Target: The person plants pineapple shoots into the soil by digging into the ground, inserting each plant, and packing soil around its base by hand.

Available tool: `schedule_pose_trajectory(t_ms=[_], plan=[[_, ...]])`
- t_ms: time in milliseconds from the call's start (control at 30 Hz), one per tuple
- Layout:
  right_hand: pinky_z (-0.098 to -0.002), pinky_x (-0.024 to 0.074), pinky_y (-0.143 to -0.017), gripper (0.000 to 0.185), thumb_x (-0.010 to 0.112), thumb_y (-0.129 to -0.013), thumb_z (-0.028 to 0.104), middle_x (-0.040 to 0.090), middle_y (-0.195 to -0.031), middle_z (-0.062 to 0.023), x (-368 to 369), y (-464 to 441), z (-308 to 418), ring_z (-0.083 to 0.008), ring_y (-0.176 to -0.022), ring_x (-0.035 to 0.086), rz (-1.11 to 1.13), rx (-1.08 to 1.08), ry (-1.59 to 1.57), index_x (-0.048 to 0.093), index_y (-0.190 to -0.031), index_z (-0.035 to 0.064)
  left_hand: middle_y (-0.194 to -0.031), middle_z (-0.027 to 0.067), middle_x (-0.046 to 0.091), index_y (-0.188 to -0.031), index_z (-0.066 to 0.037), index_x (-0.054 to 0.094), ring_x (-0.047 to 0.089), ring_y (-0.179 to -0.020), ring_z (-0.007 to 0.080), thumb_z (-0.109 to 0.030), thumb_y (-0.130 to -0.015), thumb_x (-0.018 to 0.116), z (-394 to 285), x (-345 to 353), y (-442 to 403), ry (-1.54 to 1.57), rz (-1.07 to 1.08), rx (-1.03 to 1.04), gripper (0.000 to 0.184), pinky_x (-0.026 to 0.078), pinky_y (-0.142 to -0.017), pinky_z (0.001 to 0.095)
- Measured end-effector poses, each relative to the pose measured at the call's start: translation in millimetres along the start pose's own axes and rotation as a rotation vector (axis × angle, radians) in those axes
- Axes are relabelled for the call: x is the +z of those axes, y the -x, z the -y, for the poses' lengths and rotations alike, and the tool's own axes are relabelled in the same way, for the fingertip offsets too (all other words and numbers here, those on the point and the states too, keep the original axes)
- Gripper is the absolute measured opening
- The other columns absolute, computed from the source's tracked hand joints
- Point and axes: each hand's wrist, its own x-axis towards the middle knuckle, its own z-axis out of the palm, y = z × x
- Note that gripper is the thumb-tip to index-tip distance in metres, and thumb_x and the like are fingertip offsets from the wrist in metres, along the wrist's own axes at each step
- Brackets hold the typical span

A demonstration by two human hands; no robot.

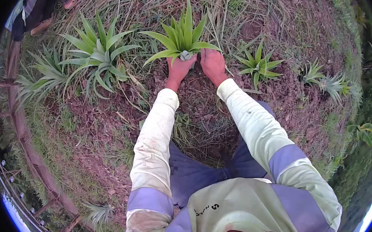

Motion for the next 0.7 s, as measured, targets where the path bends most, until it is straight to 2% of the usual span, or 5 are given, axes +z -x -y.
schedule_pose_trajectory(t_ms=[67,200,267,400,700], plan=[[-0.0515,0.0572,-0.076,0.018,0.055,-0.1,0.016,0.07,-0.099,-0.0193,6.0,-0.9,-0.1,-0.041,-0.09,0.07,0.069,0.039,0.067,0.067,-0.103,0.0031,-0.105,0.0099,0.077,-0.113,0.004,0.072,0.072,-0.09,0.0174,-0.025,-0.078,0.094,2.2,0.7,0.4,-0.038,0.0,0.014,0.05,0.058,-0.085,0.0363],[-0.0526,0.0568,-0.078,0.015,0.054,-0.099,0.017,0.068,-0.1,-0.0184,35.0,-10.4,-17.6,-0.0417,-0.092,0.07,0.11,-0.055,0.062,0.061,-0.105,0.0046,-0.108,0.0097,0.077,-0.115,0.004,0.071,0.072,-0.093,0.017,-0.024,-0.079,0.093,5.2,-2.4,-1.4,-0.063,-0.017,0.035,0.05,0.057,-0.086,0.0361],[-0.0536,0.0563,-0.079,0.014,0.053,-0.101,0.019,0.068,-0.101,-0.0175,43.5,-14.8,-21.5,-0.0422,-0.094,0.069,0.132,-0.032,0.054,0.058,-0.106,0.0072,-0.109,0.0088,0.077,-0.116,0.003,0.071,0.072,-0.095,0.0161,-0.022,-0.08,0.092,8.7,-2.1,-0.5,-0.001,0.005,-0.064,0.048,0.057,-0.087,0.0353],[-0.0542,0.0559,-0.08,0.014,0.051,-0.102,0.02,0.069,-0.102,-0.0168,44.6,-21.3,-20.9,-0.0421,-0.096,0.069,0.102,0.017,-0.011,0.058,-0.105,0.009,-0.108,0.0079,0.077,-0.115,0.002,0.071,0.072,-0.094,0.0151,-0.021,-0.081,0.091,16.1,-0.7,0.9,-0.024,-0.006,-0.068,0.045,0.057,-0.085,0.0349],[-0.0533,0.0568,-0.077,0.013,0.053,-0.101,0.021,0.068,-0.102,-0.0171,51.9,-25.4,-25.1,-0.041,-0.093,0.07,0.049,-0.082,0.029,0.055,-0.105,0.0087,-0.108,0.0064,0.077,-0.117,0.002,0.072,0.071,-0.094,0.0148,-0.021,-0.084,0.09,23.0,-2.1,0.9,-0.058,0.024,-0.07,0.044,0.057,-0.087,0.0349]])
